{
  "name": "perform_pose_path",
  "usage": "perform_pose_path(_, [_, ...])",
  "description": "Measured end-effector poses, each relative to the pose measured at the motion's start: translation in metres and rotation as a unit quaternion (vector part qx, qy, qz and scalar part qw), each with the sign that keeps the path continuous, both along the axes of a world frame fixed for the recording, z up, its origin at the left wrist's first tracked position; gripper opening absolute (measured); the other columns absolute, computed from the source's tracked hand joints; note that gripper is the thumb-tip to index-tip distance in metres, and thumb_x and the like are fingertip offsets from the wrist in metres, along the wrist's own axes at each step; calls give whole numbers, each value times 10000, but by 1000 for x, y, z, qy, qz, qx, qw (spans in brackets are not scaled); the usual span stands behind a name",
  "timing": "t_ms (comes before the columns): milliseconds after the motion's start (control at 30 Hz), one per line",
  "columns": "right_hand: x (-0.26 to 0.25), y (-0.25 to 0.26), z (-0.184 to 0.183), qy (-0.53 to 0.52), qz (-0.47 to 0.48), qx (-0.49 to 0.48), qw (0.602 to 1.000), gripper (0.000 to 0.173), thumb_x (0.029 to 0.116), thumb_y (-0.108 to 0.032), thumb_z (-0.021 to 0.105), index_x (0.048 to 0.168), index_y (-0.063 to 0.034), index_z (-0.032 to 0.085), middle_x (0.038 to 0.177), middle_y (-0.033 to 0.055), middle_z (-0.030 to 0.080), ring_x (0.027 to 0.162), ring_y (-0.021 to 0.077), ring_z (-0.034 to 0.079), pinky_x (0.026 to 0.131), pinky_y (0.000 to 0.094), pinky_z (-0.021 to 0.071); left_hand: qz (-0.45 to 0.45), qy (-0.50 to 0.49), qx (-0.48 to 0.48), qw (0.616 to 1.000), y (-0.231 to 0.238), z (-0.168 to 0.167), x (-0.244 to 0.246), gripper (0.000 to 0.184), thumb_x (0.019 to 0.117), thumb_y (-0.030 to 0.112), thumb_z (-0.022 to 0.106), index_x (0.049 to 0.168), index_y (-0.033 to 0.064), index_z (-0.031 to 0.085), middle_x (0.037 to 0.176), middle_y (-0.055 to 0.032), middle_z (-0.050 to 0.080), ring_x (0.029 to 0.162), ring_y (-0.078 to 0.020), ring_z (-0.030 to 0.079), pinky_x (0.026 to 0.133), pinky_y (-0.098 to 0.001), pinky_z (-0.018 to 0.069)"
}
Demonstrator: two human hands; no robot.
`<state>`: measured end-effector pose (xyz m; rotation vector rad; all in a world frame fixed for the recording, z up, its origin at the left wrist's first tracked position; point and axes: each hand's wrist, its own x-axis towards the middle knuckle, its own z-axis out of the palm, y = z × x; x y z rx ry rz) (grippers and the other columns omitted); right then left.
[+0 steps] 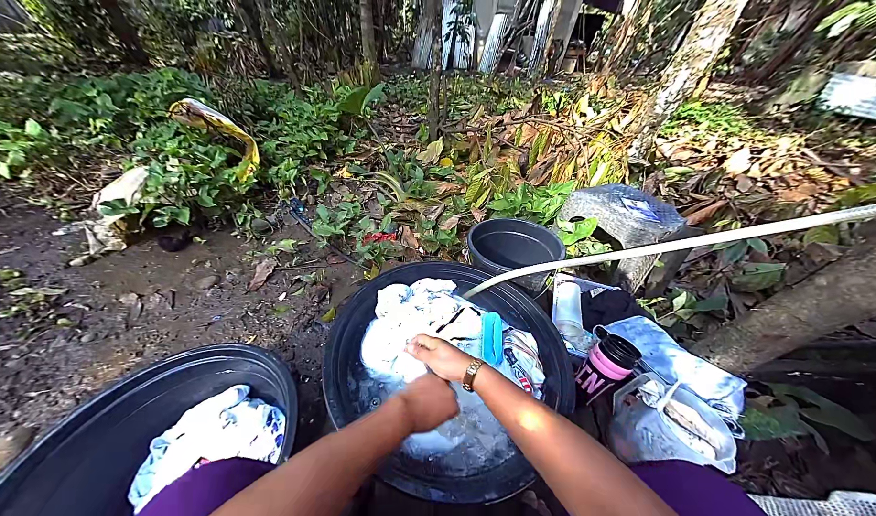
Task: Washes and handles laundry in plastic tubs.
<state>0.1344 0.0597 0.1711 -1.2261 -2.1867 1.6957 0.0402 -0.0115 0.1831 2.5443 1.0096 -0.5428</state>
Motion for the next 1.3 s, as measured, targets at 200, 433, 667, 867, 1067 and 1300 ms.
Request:
perform_pose_path(200, [63,50,-54,-94,-192,-84,973,435,1097,-269,504,1414,28,526,1329,255,606,1131,344,645,981,483,513,429,212,-17,878,23,30,-132,359,1013,226,628,1205,-76,663,1312,-304,621,1253,-490,579,1000,-678,460])
perform_pose_path(433, [108,46,-74,-361,-127,-46,923,445,1043,-297,571,1287,71,629,1314,250,641,1215,354,638,1055,520,482,589,313,-5,745,-5,-7,-217,560,912,354,745,1256,-77,648,1407,-346,544,1379,-544,436,1105,-792,233])
perform_pose_path(667, [13,-51,-110,-351,227,9,908,590,992,-289,689,1379,131,542,1437,362,519,1379,504,478,1129,691,343,441,13,-85,894,40,-14,-106,487,1039,353,594,1448,90,574,1434,-215,588,1354,-413,537,1109,-662,387])
perform_pose_path(867, [14,-20,-79,-288,182,57,938,359,1051,-169,558,1240,123,646,1317,355,602,1297,492,549,1086,665,396,315,21,-205,926,23,-56,-51,604,963,89,676,1526,44,462,1527,-253,479,1425,-420,452,1175,-586,341])
perform_pose_path(1067, [46,-4,32,-105,59,78,990,297,1070,-161,526,980,97,644,917,210,604,863,289,564,816,491,449,345,-80,-211,911,16,-66,-39,799,845,134,836,1515,-14,425,1435,-300,538,1364,-446,503,1140,-624,373])
perform_pose_path(1300, [79,-5,86,185,-202,167,947,222,1001,-2,485,926,45,689,832,14,646,750,28,580,732,237,508,414,-348,-212,814,29,-2,-59,424,878,130,810,1219,-60,645,1095,-181,708,1005,-224,680,974,-442,527])
